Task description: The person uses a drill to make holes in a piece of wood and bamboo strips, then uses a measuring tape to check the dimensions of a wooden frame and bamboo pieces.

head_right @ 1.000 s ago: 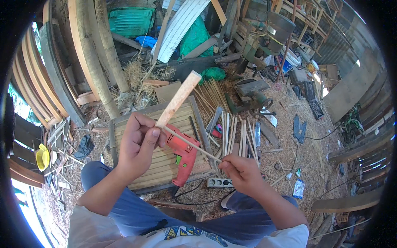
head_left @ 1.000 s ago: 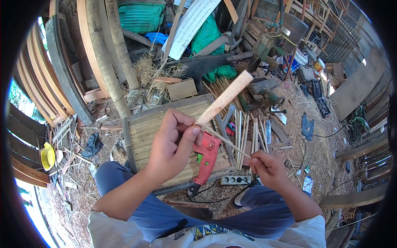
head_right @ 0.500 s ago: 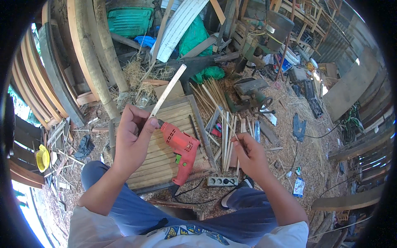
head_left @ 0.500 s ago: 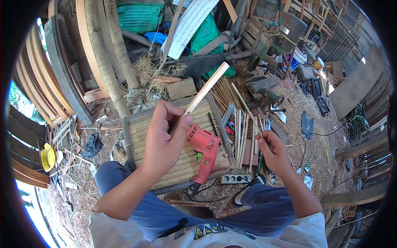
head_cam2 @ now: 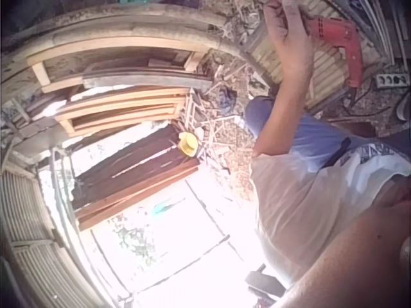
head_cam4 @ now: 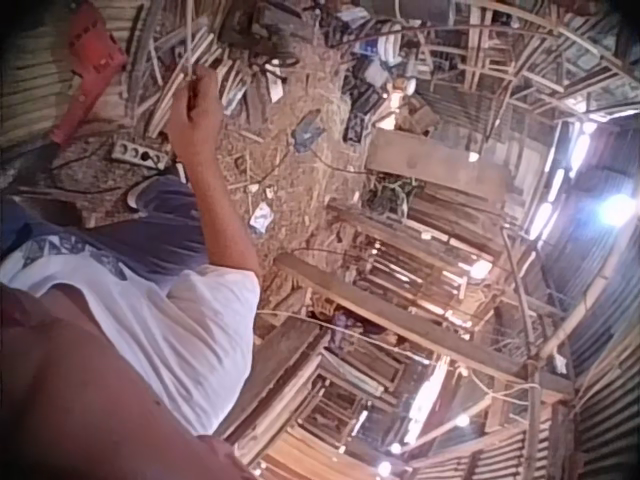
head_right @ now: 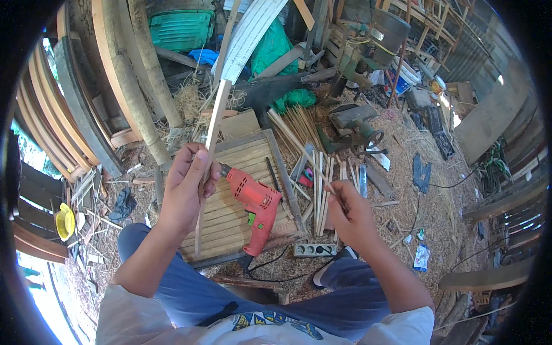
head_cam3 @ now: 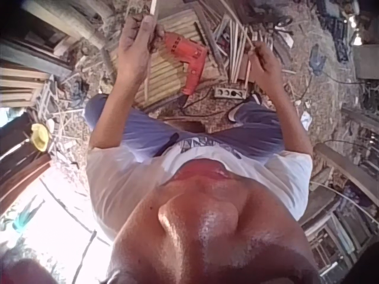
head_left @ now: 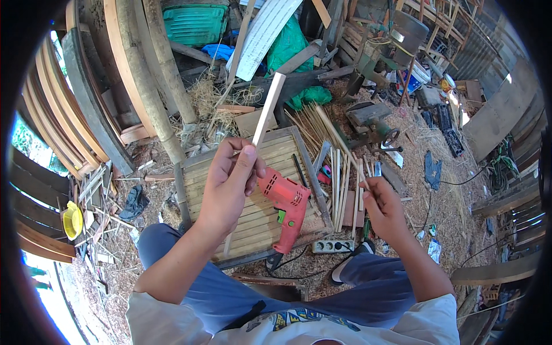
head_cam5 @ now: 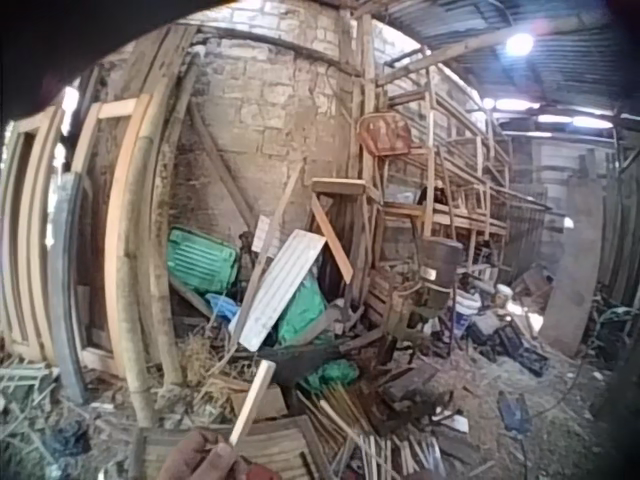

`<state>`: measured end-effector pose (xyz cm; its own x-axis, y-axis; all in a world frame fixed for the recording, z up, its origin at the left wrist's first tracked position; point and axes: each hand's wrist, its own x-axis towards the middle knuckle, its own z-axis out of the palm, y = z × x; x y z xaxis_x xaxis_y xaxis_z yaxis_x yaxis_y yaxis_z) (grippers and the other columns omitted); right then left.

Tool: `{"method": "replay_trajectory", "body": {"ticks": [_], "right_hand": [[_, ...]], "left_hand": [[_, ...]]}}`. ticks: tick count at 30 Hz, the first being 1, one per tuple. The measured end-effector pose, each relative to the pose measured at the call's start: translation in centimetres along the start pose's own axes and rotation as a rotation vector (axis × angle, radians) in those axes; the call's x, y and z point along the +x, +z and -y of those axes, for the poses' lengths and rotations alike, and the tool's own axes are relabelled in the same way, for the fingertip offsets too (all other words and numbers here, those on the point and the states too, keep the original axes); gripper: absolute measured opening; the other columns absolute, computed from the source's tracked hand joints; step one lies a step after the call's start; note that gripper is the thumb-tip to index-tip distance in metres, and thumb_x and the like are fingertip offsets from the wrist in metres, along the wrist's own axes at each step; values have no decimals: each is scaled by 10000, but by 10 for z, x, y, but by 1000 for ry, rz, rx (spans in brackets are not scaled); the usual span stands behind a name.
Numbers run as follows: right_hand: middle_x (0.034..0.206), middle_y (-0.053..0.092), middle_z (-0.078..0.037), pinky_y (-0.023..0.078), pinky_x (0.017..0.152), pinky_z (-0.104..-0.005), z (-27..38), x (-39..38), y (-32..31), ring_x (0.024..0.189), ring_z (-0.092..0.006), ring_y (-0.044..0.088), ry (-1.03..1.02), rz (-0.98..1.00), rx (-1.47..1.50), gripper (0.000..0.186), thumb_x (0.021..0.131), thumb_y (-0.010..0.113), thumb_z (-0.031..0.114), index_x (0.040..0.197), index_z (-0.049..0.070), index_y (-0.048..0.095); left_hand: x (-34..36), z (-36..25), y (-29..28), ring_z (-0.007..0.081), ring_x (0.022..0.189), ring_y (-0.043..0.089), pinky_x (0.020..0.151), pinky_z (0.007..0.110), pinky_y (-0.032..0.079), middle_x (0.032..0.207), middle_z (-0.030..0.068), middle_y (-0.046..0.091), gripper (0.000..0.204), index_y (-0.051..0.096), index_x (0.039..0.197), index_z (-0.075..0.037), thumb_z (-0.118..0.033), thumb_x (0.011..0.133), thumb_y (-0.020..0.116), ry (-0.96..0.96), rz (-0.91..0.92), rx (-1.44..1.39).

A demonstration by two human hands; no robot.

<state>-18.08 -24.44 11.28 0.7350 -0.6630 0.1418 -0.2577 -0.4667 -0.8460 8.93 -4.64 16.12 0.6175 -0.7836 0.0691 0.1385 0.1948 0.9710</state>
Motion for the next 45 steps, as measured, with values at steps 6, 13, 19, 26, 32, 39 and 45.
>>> {"method": "replay_trajectory", "body": {"ticks": [6, 13, 19, 26, 32, 39, 45], "right_hand": [[777, 527, 29, 353, 607, -251, 7, -1, 2, 676, -35, 433, 57, -42, 115, 185, 1093, 548, 70, 1262, 36, 615], [756, 516, 27, 356, 551, -243, -29, 0, 3, 608, -48, 447, 128, 23, 153, 248, 1128, 477, 100, 1358, 81, 567], [855, 584, -24, 474, 589, -297, -4, 11, 9, 647, -82, 554, 476, 141, 296, 225, 1092, 502, 83, 1300, 31, 571], [1007, 610, -95, 538, 603, -310, -44, 10, 36, 740, -168, 692, 543, 208, 412, 247, 1043, 529, 11, 1285, -3, 580], [896, 647, -39, 561, 671, -300, -59, 24, 48, 796, -128, 696, 514, 185, 332, 235, 1013, 590, 11, 1229, 9, 682], [818, 671, -43, 474, 544, -302, -105, 53, 35, 689, -112, 645, 635, 12, 357, 249, 1077, 602, 201, 1215, 15, 693], [650, 546, -52, 403, 469, -394, -240, 40, 62, 621, -183, 570, 629, 44, -262, 274, 965, 589, 68, 1230, 85, 654]], "left_hand": [[-2, -3, -2, 51, 707, 428, 627, 224, 359, 841, -18, 553, 318, 617, 1138, -57, -354, 1150, 504, -36, -13, 25], [2, -2, -1, 61, 675, 429, 610, 236, 355, 795, -44, 478, 374, 611, 1143, -65, -419, 1145, 490, -170, -35, -70], [6, 10, -10, 85, 677, 423, 605, 252, 361, 810, -38, 458, 383, 587, 1176, -73, -439, 1143, 479, -286, -116, -300], [10, 13, -10, 87, 679, 413, 610, 251, 361, 815, -40, 449, 369, 575, 1165, -80, -430, 1150, 461, -244, -88, -324], [8, 8, -9, 83, 676, 415, 597, 246, 362, 785, -46, 427, 358, 569, 1115, -84, -421, 1155, 456, -267, -59, -291], [21, 32, -20, 92, 649, 408, 547, 260, 361, 804, -37, 448, 379, 587, 1196, -61, -412, 1155, 451, -403, -107, -301], [26, 45, -13, 141, 665, 426, 569, 299, 378, 870, 20, 486, 406, 564, 1130, -54, -428, 1148, 408, -542, -59, -491]]}}
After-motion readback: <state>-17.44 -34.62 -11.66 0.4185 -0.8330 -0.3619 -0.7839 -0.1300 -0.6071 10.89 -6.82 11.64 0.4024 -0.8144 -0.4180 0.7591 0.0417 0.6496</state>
